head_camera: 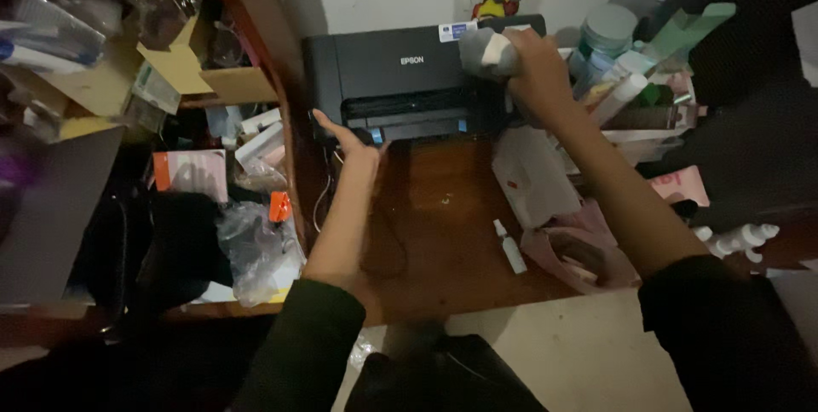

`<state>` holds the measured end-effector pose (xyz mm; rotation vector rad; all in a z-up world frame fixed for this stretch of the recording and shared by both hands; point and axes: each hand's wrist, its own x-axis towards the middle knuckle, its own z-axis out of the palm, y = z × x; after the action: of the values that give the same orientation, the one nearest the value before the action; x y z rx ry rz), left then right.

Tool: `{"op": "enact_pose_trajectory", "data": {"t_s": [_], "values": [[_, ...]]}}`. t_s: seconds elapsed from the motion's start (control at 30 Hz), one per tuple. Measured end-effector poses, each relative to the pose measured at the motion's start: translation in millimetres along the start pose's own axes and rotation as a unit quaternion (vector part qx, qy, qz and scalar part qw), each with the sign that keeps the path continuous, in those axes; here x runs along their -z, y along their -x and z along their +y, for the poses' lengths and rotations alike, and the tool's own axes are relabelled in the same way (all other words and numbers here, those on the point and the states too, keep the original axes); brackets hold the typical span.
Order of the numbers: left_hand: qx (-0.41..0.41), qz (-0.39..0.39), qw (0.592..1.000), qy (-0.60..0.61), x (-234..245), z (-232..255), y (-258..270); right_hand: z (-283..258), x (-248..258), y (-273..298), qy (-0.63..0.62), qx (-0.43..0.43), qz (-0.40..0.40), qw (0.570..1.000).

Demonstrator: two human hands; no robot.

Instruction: The person cleans an Epson printer using a spray bottle and a cloth. They spray the surface and wipe the top, sides, and front of the printer repeatedly. The person also briefly handles a laptop and a black pouch before returning to wipe the printer.

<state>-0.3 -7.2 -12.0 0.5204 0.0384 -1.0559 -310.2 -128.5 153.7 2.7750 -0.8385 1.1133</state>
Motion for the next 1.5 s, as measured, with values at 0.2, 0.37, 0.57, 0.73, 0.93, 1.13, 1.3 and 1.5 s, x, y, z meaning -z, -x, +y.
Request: {"op": "enact_pose_trajectory", "data": {"t_s": [0.2, 0.37, 0.57, 0.73, 0.93, 1.13, 1.3, 1.5], "values": [[0.015, 0.086, 0.996, -0.032, -1.6, 5.0, -3.5, -22.8, 2.7, 6.4, 0.048, 0.002, 0.038, 0.998], [0.051, 0.008, 0.998, 0.026, -1.9, 7.3, -2.2, -38.7, -1.2, 12.5, 0.136, 0.029, 0.078, 0.987], [0.054, 0.023, 0.998, -0.026, 11.0, 7.5, -3.3, -28.1, -20.2, 12.7, 0.155, -0.021, 0.072, 0.985], [0.072, -0.010, 0.997, -0.002, 16.9, 10.8, -2.2, -16.1, -40.4, 9.8, 0.173, -0.068, 0.048, 0.981], [0.058, 0.011, 0.998, -0.005, 16.3, 8.6, 7.4, 7.8, -57.6, 15.0, 0.161, -0.064, 0.076, 0.982], [0.037, -0.005, 0.998, 0.051, 8.4, 5.3, 20.6, 25.2, -72.1, 24.6, 0.144, -0.043, 0.108, 0.983], [-0.007, 0.036, 0.998, 0.042, 6.4, -1.1, 16.6, 5.5, -51.9, 29.9, 0.133, 0.017, 0.156, 0.979], [-0.069, -0.020, 0.989, 0.131, 4.7, -13.5, 8.2, -33.1, -16.5, 37.3, 0.093, 0.109, 0.209, 0.967]]}}
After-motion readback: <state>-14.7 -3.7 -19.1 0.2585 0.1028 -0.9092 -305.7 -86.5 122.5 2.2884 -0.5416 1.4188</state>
